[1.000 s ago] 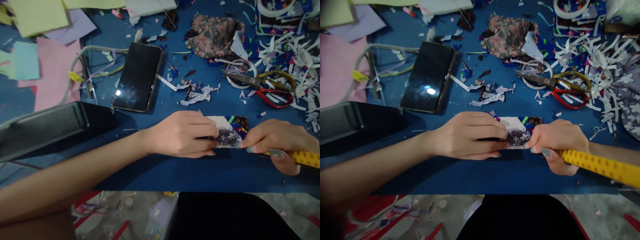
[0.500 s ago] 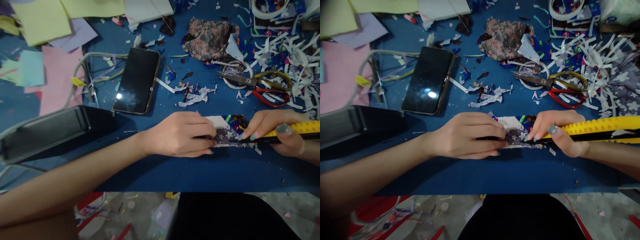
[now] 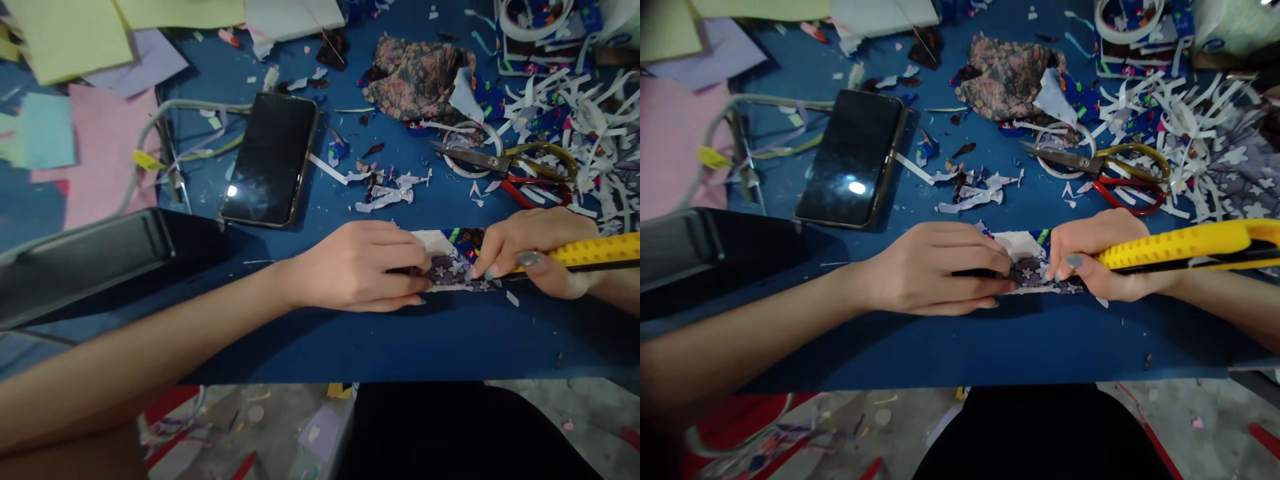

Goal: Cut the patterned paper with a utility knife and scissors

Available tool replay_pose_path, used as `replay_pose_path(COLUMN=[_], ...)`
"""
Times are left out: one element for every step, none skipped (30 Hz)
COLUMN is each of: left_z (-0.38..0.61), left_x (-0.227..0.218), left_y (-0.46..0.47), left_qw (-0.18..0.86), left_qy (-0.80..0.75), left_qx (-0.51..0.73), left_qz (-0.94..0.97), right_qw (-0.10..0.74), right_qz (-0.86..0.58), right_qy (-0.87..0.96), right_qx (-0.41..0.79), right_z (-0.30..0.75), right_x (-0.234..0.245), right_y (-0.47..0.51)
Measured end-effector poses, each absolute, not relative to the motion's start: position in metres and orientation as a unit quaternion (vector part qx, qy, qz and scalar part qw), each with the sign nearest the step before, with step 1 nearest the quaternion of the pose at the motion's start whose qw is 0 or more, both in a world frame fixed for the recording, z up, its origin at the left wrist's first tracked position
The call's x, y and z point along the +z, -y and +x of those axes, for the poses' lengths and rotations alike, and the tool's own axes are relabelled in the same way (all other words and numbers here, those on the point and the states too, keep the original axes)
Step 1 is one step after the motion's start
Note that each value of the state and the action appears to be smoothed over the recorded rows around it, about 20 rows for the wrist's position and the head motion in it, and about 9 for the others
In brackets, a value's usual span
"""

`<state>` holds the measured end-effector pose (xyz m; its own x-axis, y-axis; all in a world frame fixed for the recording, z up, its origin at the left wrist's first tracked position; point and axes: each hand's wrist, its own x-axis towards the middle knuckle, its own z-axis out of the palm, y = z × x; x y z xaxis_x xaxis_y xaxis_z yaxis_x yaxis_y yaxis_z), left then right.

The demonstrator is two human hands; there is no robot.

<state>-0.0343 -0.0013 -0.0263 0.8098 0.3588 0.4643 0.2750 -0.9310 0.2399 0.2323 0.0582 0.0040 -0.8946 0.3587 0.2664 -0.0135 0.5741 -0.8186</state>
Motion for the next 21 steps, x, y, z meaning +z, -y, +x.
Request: replay_pose_path(left_z=[-0.034,-0.034,-0.034,-0.034,-0.033,-0.033,-0.033,-0.033,-0.032,-0.032,-0.032,-0.032,-0.032,-0.032,-0.032,-0.032,-0.032,-0.031,-0.031,-0.031,-0.03], left_x=[-0.027,-0.027,-0.027,-0.027,-0.027,-0.027,-0.027,-0.027,-0.027,-0.027,-0.026,-0.026,-0.026,-0.027,-0.027,-0.027,-0.028,-0.028,-0.028,-0.028,-0.028], left_y=[0.001,0.001,0.001,0.001,0.001,0.001,0.002,0.002,0.002,0.002,0.002,0.002,0.001,0.002,0.002,0.002,0.002,0.003,0.003,0.003,0.003], left_qw=[0.081,0.081,0.081,0.082,0.085,0.088,0.091,0.094,0.096,0.095,0.095,0.094,0.092,0.092,0.092,0.091,0.09,0.086,0.078,0.067,0.054], left_qy=[-0.167,-0.168,-0.168,-0.169,-0.169,-0.17,-0.17,-0.169,-0.167,-0.164,-0.161,-0.159,-0.157,-0.157,-0.159,-0.16,-0.161,-0.162,-0.159,-0.156,-0.152], left_qx=[0.257,0.257,0.258,0.259,0.26,0.262,0.263,0.264,0.265,0.267,0.27,0.272,0.274,0.274,0.274,0.274,0.274,0.276,0.28,0.286,0.293], left_qz=[0.948,0.948,0.948,0.947,0.947,0.946,0.945,0.945,0.945,0.945,0.945,0.945,0.944,0.944,0.944,0.944,0.944,0.944,0.943,0.943,0.943], right_qw=[0.198,0.202,0.21,0.222,0.243,0.274,0.31,0.35,0.387,0.419,0.437,0.439,0.432,0.419,0.403,0.389,0.379,0.371,0.363,0.355,0.349], right_qz=[-0.1,-0.104,-0.113,-0.122,-0.132,-0.143,-0.154,-0.164,-0.171,-0.177,-0.183,-0.187,-0.193,-0.199,-0.207,-0.212,-0.217,-0.224,-0.229,-0.234,-0.238], right_qy=[0.858,0.846,0.83,0.812,0.793,0.774,0.755,0.735,0.713,0.691,0.676,0.669,0.671,0.678,0.691,0.706,0.724,0.743,0.764,0.782,0.796], right_qx=[0.463,0.482,0.504,0.526,0.543,0.553,0.557,0.557,0.559,0.561,0.565,0.569,0.571,0.569,0.564,0.553,0.535,0.51,0.482,0.456,0.434], right_z=[0.233,0.235,0.236,0.237,0.238,0.238,0.238,0.238,0.237,0.236,0.235,0.234,0.234,0.234,0.234,0.234,0.235,0.235,0.235,0.234,0.234], right_x=[0.004,0.003,0.001,-0.002,-0.005,-0.009,-0.012,-0.015,-0.017,-0.019,-0.02,-0.022,-0.023,-0.024,-0.025,-0.025,-0.026,-0.025,-0.025,-0.023,-0.021], right_y=[-0.059,-0.06,-0.06,-0.06,-0.06,-0.06,-0.061,-0.061,-0.062,-0.064,-0.065,-0.066,-0.067,-0.068,-0.068,-0.068,-0.068,-0.068,-0.067,-0.066,-0.065])
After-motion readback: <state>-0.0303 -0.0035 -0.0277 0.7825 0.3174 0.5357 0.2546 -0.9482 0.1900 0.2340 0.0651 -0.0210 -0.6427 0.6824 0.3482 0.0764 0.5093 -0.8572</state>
